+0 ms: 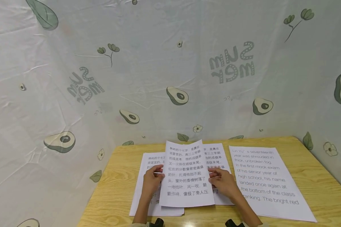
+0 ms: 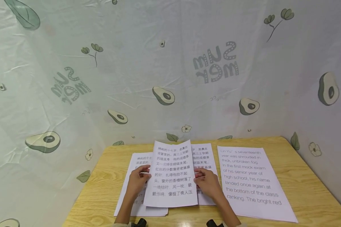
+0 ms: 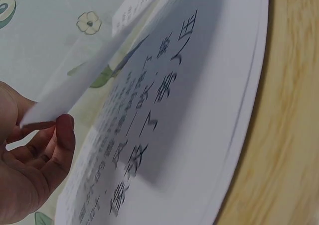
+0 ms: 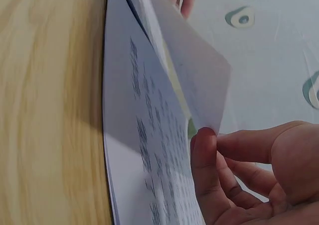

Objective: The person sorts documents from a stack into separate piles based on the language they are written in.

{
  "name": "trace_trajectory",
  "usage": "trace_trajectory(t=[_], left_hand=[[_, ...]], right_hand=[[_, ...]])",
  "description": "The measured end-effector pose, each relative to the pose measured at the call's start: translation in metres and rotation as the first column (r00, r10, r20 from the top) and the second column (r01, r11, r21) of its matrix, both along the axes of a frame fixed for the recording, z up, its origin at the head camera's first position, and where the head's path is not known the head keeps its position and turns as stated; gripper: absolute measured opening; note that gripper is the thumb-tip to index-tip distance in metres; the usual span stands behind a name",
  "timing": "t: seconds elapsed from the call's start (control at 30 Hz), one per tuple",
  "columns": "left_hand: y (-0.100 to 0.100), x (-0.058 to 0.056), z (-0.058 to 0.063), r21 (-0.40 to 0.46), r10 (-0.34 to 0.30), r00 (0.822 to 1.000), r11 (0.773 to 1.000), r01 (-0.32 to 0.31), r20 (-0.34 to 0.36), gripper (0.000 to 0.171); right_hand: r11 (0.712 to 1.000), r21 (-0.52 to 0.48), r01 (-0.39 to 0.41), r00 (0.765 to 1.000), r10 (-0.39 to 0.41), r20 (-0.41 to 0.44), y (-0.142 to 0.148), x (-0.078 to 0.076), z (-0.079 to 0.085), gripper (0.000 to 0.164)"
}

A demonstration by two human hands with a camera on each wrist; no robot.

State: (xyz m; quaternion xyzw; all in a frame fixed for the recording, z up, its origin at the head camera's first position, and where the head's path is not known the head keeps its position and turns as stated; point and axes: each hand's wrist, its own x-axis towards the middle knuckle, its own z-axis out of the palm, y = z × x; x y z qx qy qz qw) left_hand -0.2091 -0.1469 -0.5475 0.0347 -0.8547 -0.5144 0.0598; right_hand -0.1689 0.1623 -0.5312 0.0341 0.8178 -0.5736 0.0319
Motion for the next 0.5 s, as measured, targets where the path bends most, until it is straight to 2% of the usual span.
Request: trace_trajectory(t=[0.5], left_hand=[[-0.043,0.002,-0.004,-0.032,0.050,0.999,0.998,-0.050,0.008,0.039]], right_hand=[[0.998,-0.070,-0.005,1.000,0.003,-0.025,-0.046,0.000,-0.009,0.041]])
